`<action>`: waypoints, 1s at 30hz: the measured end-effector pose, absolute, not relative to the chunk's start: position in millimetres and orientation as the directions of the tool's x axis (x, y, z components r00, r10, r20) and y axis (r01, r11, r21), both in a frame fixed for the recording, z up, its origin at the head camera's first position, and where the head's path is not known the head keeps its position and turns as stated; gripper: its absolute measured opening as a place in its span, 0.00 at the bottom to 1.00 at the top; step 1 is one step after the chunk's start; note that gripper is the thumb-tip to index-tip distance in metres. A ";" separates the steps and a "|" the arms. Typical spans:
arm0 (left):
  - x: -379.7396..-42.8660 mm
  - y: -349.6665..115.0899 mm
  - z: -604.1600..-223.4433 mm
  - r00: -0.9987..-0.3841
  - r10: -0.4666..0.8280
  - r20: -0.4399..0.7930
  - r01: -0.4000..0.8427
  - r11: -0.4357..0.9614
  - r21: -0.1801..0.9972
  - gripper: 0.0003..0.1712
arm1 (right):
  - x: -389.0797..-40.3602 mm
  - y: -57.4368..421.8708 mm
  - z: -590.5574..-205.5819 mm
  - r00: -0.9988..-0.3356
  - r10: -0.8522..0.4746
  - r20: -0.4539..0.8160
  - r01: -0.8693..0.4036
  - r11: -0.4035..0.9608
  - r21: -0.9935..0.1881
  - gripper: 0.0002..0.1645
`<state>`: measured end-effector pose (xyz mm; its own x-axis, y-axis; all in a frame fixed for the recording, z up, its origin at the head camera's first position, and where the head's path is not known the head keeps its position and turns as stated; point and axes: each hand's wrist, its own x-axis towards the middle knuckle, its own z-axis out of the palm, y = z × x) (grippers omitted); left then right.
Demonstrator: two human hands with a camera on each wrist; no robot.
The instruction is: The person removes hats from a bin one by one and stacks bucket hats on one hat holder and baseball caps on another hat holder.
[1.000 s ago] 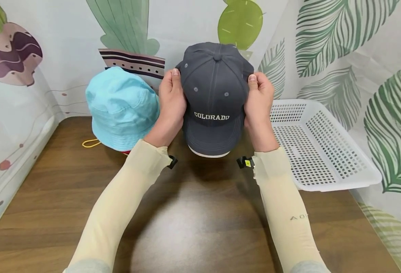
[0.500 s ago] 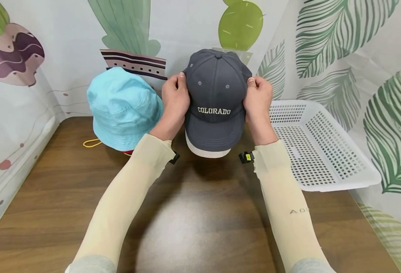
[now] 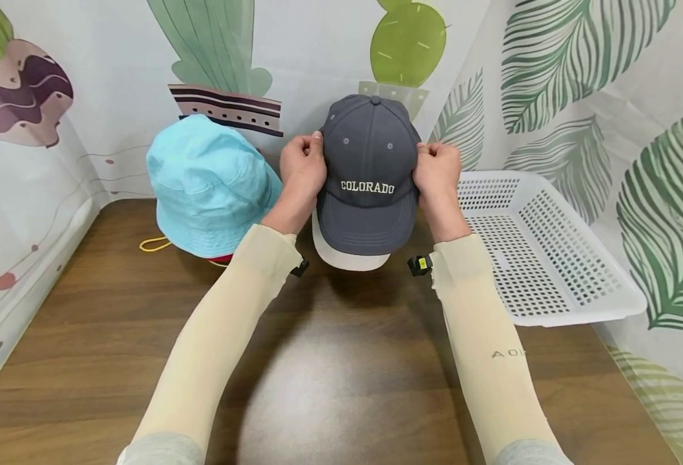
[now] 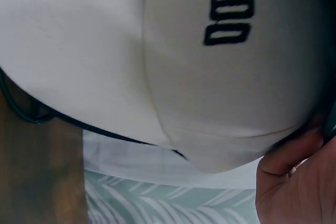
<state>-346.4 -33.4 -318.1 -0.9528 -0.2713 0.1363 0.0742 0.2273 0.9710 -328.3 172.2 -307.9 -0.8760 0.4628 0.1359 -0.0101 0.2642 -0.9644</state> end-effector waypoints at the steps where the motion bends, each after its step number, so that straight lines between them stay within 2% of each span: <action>1: -346.9 -32.9 -318.6 -0.954 -0.270 0.127 0.066 0.225 0.972 0.21 | -329.5 173.4 -310.0 -0.876 0.463 0.137 -0.014 0.260 -0.965 0.18; 10: -353.7 -35.7 -328.4 -0.963 -0.260 0.074 0.026 0.185 0.982 0.21 | -335.5 179.9 -321.2 -0.882 0.455 0.126 -0.027 0.219 -0.975 0.24; 21: -358.9 -37.3 -340.2 -0.968 -0.249 -0.002 -0.040 0.146 0.988 0.21 | -335.1 181.3 -327.9 -0.894 0.440 0.090 0.007 0.214 -0.977 0.21; 27: -360.4 -36.4 -345.5 -0.970 -0.242 -0.007 -0.047 0.163 0.986 0.21 | -336.6 182.3 -332.7 -0.889 0.449 0.093 0.000 0.204 -0.979 0.27; 30: -361.0 -36.5 -348.2 -0.970 -0.242 0.008 -0.034 0.166 0.986 0.21 | -337.8 182.2 -335.9 -0.885 0.456 0.094 -0.003 0.195 -0.981 0.25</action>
